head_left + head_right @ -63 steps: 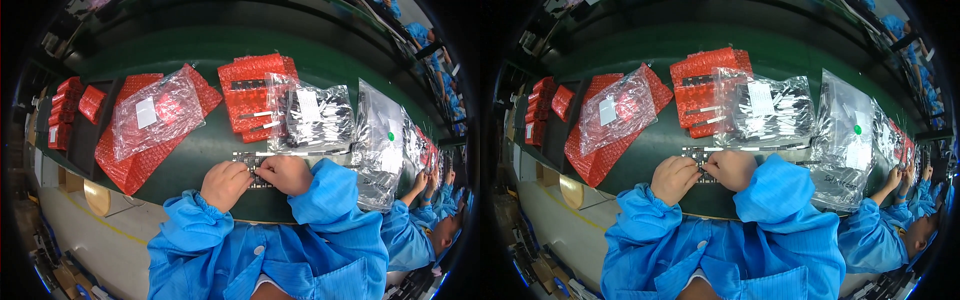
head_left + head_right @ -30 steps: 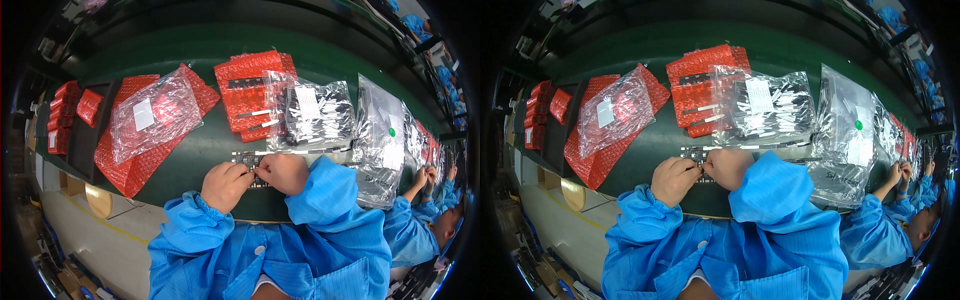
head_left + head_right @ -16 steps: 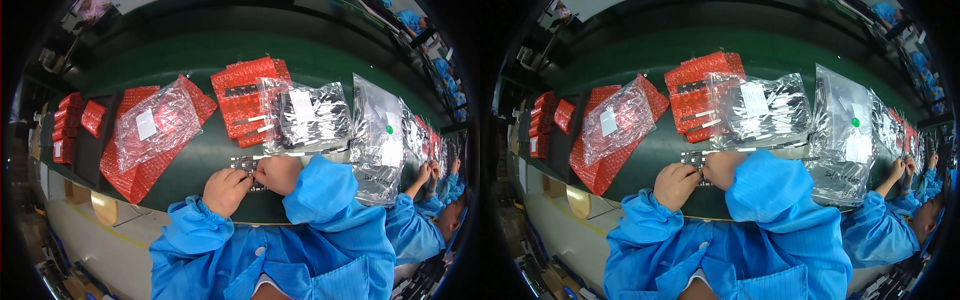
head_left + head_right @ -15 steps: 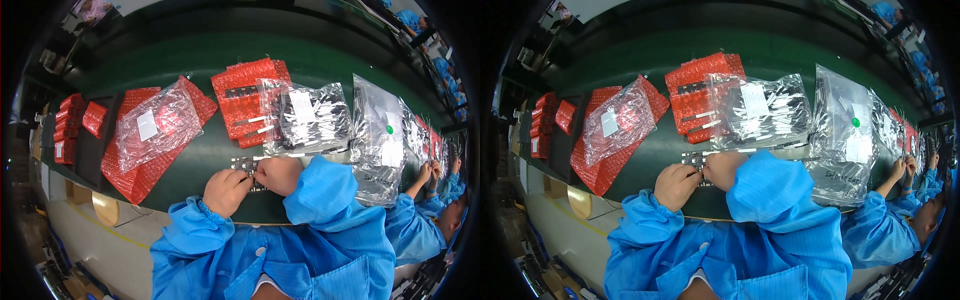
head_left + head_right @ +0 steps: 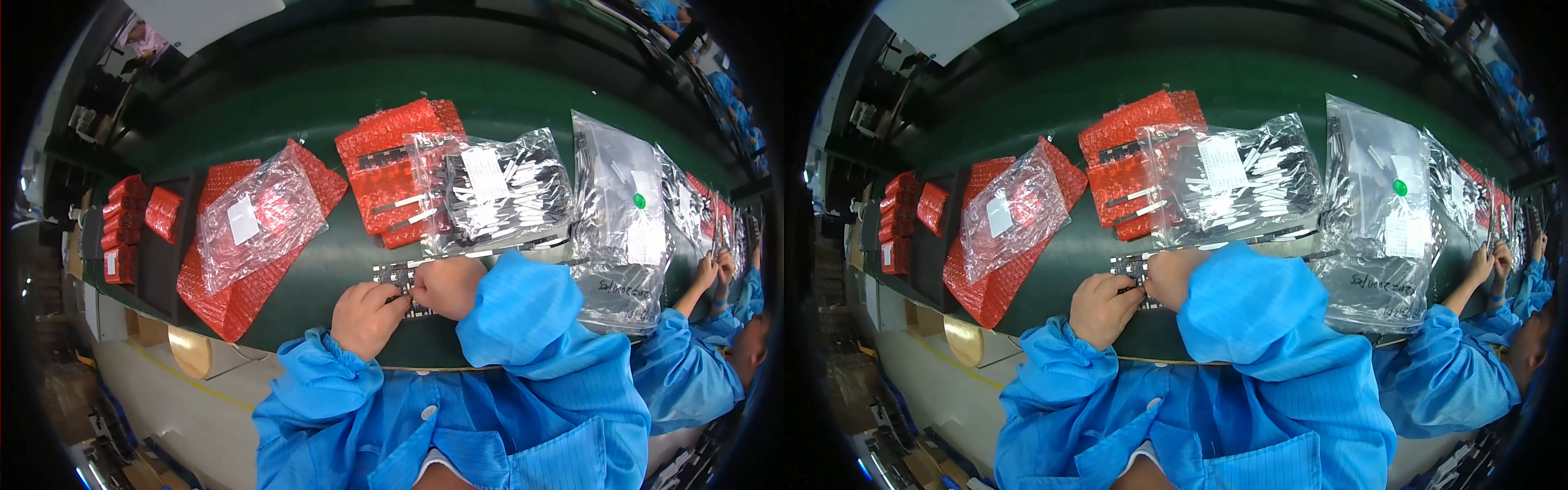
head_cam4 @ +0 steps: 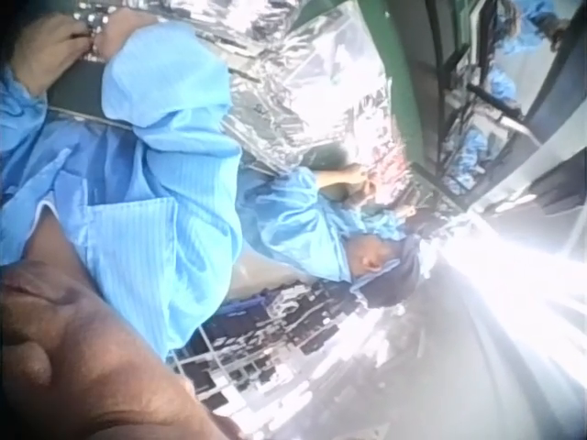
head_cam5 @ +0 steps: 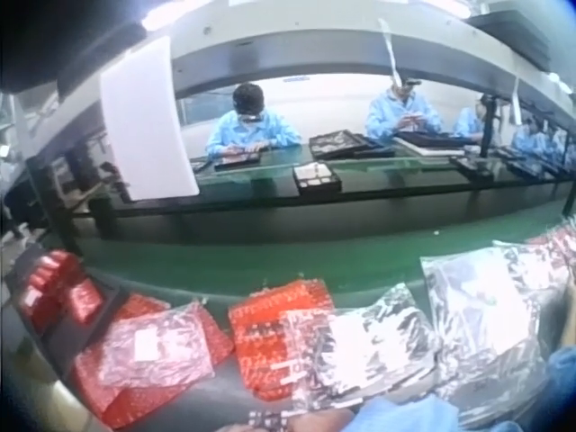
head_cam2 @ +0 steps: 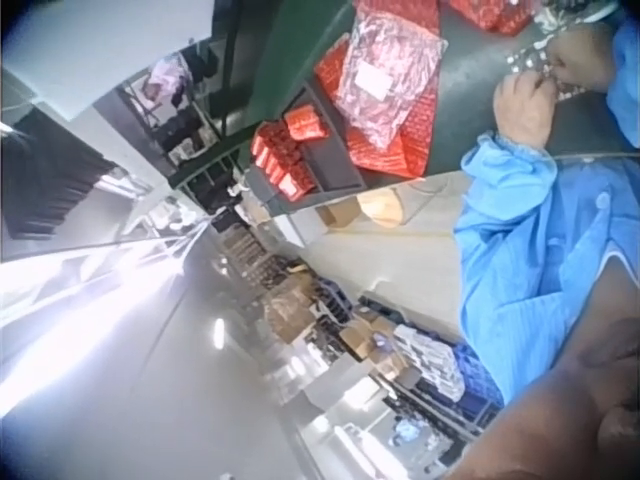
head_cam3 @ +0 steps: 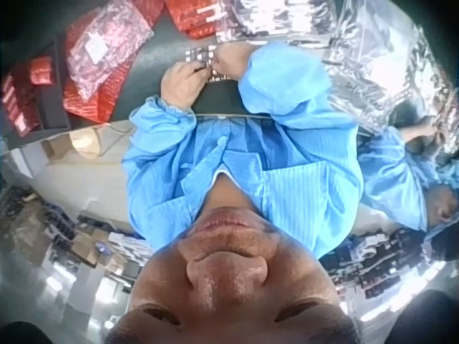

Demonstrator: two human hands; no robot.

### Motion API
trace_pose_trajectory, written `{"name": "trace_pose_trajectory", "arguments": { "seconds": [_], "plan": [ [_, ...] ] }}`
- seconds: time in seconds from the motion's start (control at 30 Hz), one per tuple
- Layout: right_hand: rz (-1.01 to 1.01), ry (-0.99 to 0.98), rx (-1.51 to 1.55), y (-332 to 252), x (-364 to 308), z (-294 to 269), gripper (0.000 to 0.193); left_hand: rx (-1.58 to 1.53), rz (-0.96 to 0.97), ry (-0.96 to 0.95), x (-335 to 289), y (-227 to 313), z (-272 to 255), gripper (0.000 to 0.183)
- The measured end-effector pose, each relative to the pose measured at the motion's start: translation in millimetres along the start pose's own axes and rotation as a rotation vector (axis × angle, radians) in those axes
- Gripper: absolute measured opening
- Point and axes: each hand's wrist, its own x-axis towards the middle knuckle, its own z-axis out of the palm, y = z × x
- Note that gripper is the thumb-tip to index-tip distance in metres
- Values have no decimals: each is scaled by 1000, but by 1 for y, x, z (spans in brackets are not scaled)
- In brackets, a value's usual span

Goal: The person assembles circuit boards by taking strip components from bags and bubble wrap, then pressing and attaching the strips onto the boards by hand.

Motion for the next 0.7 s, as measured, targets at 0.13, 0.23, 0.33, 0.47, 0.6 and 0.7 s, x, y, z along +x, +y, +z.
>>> {"name": "trace_pose_trajectory", "arguments": {
  "seconds": [0.13,0.23,0.33,0.47,0.6,0.7],
  "plan": [
    [-13,26,11,3,-2,1,14,4,11,-5,2,2,-4,22],
    [-25,34,29,1,-2,-2,15,-44,-31,-74,8,1,-12,19],
    [-3,11,0,-2,-3,-4,16,-588,-771,86,33,2,-20,23],
    [-12,22,-2,-3,-5,-4,17,-990,-911,201,69,-4,-17,26],
    [-28,7,-4,-7,-3,-5,17,-997,-811,234,70,-13,-22,18],
    [6,-8,16,3,-5,-6,17,-939,-775,248,80,0,-62,16]
  ]
}}
